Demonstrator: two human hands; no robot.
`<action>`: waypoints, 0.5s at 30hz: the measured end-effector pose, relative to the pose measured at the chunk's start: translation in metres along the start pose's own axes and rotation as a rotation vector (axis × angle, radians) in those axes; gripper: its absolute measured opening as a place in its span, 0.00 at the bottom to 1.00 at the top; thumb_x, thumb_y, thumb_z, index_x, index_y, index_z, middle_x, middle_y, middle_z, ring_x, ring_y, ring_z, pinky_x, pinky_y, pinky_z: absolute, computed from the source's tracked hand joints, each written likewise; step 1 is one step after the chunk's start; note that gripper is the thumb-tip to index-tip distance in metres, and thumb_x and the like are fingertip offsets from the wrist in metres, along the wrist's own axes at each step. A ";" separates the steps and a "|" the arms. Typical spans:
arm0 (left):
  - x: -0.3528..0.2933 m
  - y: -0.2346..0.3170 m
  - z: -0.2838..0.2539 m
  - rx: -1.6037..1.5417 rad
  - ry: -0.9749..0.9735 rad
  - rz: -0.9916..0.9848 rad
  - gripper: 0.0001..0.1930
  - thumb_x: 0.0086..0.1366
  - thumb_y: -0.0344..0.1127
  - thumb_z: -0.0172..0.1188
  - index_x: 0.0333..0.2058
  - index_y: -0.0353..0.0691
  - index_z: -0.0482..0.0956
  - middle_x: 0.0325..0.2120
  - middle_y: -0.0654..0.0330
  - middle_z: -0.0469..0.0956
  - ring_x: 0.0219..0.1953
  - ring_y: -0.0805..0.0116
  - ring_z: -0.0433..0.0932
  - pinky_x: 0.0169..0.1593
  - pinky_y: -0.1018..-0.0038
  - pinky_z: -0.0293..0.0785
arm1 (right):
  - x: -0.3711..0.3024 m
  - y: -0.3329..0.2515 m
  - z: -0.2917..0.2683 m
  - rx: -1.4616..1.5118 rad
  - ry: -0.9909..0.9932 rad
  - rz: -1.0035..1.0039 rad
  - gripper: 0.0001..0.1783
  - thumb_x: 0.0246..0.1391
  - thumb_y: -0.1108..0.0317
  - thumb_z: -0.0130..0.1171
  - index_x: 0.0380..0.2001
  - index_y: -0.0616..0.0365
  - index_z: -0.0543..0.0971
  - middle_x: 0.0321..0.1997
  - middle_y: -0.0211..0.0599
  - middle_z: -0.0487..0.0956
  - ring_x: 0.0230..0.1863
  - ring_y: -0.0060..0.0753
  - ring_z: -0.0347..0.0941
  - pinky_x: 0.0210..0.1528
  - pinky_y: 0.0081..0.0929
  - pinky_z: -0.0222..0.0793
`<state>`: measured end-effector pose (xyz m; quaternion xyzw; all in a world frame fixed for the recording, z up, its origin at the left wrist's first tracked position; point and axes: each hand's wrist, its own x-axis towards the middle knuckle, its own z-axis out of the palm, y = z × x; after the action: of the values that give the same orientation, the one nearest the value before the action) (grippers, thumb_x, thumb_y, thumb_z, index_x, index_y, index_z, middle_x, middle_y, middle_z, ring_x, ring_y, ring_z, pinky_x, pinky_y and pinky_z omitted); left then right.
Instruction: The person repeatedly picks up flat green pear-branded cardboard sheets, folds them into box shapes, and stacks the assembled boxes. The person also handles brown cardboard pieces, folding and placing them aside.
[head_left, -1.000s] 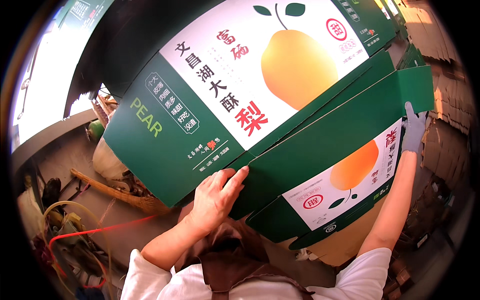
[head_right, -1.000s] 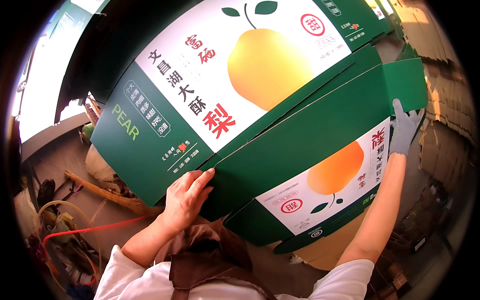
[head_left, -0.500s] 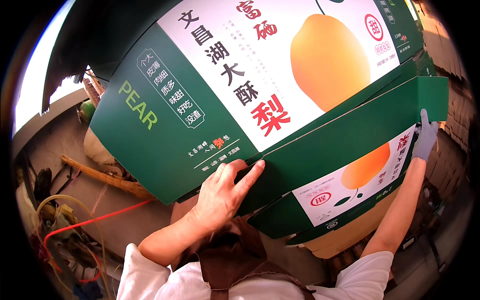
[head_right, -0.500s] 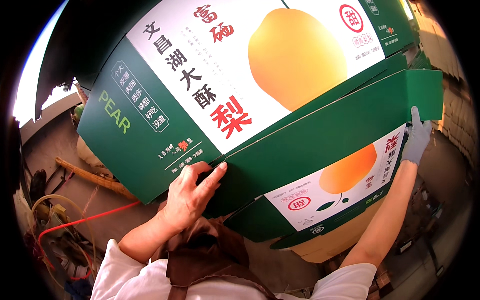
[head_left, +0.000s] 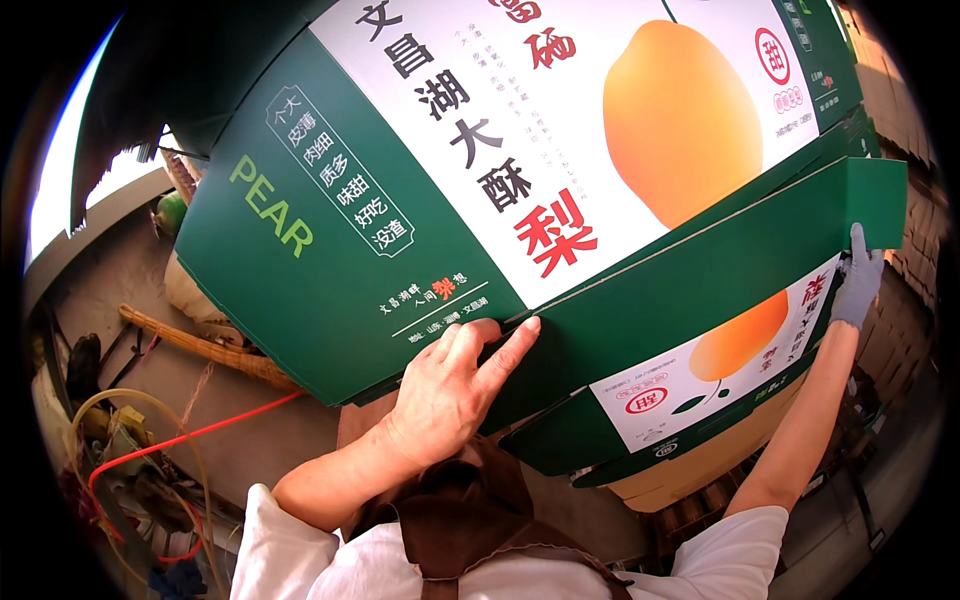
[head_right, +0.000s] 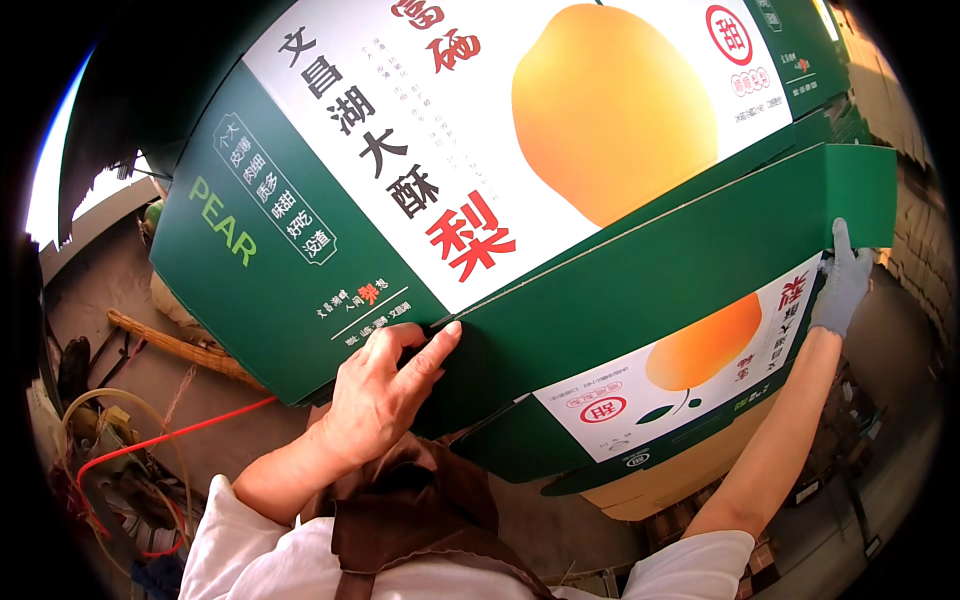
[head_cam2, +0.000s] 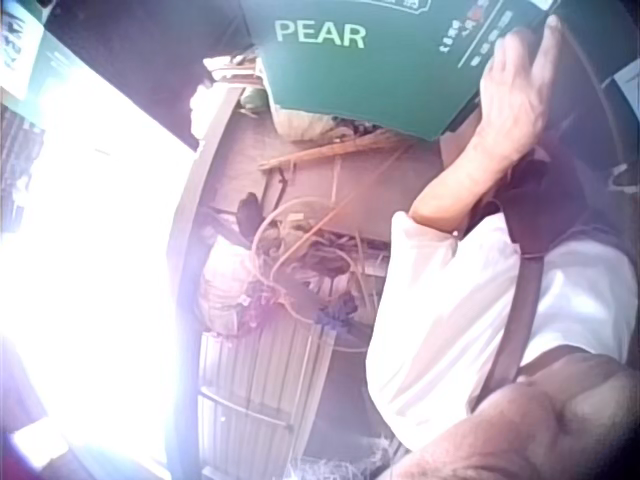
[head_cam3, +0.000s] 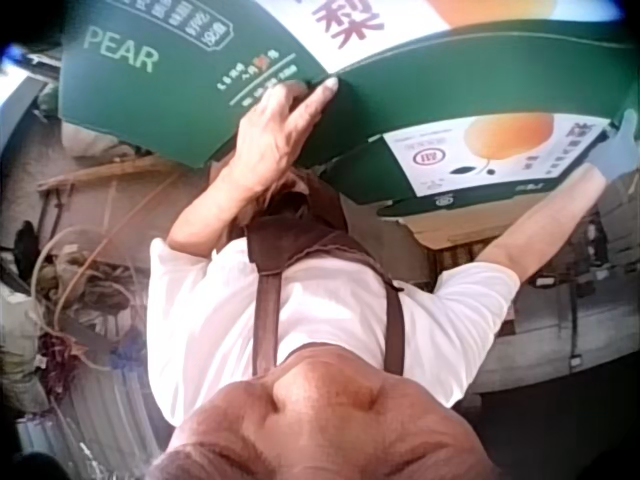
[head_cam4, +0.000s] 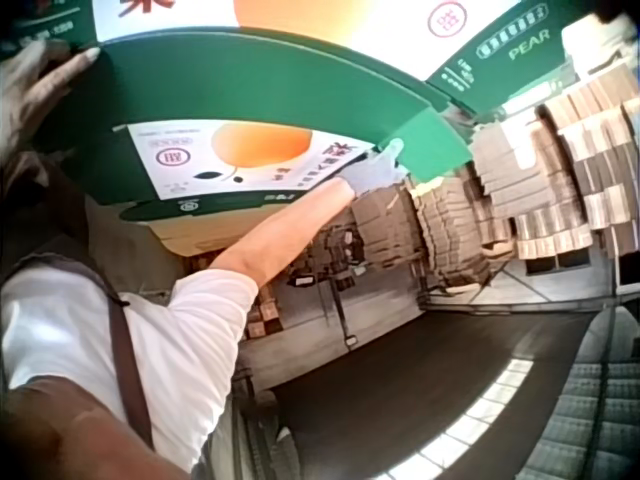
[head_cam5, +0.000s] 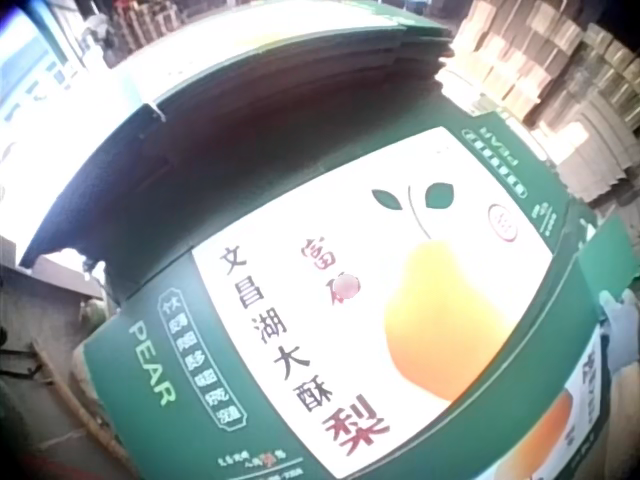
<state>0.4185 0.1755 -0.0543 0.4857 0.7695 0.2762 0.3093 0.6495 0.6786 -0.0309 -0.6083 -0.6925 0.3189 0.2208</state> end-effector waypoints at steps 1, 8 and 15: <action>0.000 0.000 0.000 -0.003 -0.001 -0.004 0.35 0.51 0.25 0.69 0.60 0.47 0.74 0.37 0.58 0.70 0.34 0.62 0.75 0.34 0.68 0.76 | 0.000 0.001 0.002 -0.010 0.005 -0.006 0.14 0.60 0.62 0.64 0.45 0.57 0.80 0.28 0.18 0.72 0.23 0.10 0.57 0.26 0.14 0.52; 0.000 -0.003 -0.002 -0.030 -0.048 0.006 0.35 0.53 0.24 0.61 0.63 0.45 0.71 0.38 0.56 0.70 0.36 0.62 0.74 0.38 0.69 0.77 | 0.003 0.001 -0.004 -0.020 -0.014 0.004 0.13 0.60 0.62 0.64 0.44 0.57 0.80 0.28 0.18 0.72 0.23 0.10 0.58 0.26 0.13 0.53; 0.001 -0.002 -0.005 -0.044 -0.090 -0.015 0.35 0.55 0.24 0.57 0.65 0.44 0.68 0.39 0.55 0.69 0.37 0.61 0.74 0.40 0.69 0.78 | -0.007 -0.008 0.008 -0.015 -0.001 -0.012 0.12 0.62 0.63 0.63 0.43 0.58 0.78 0.29 0.22 0.74 0.23 0.11 0.62 0.26 0.13 0.58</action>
<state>0.4138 0.1755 -0.0527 0.4851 0.7520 0.2687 0.3563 0.6395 0.6704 -0.0299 -0.6055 -0.6988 0.3127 0.2176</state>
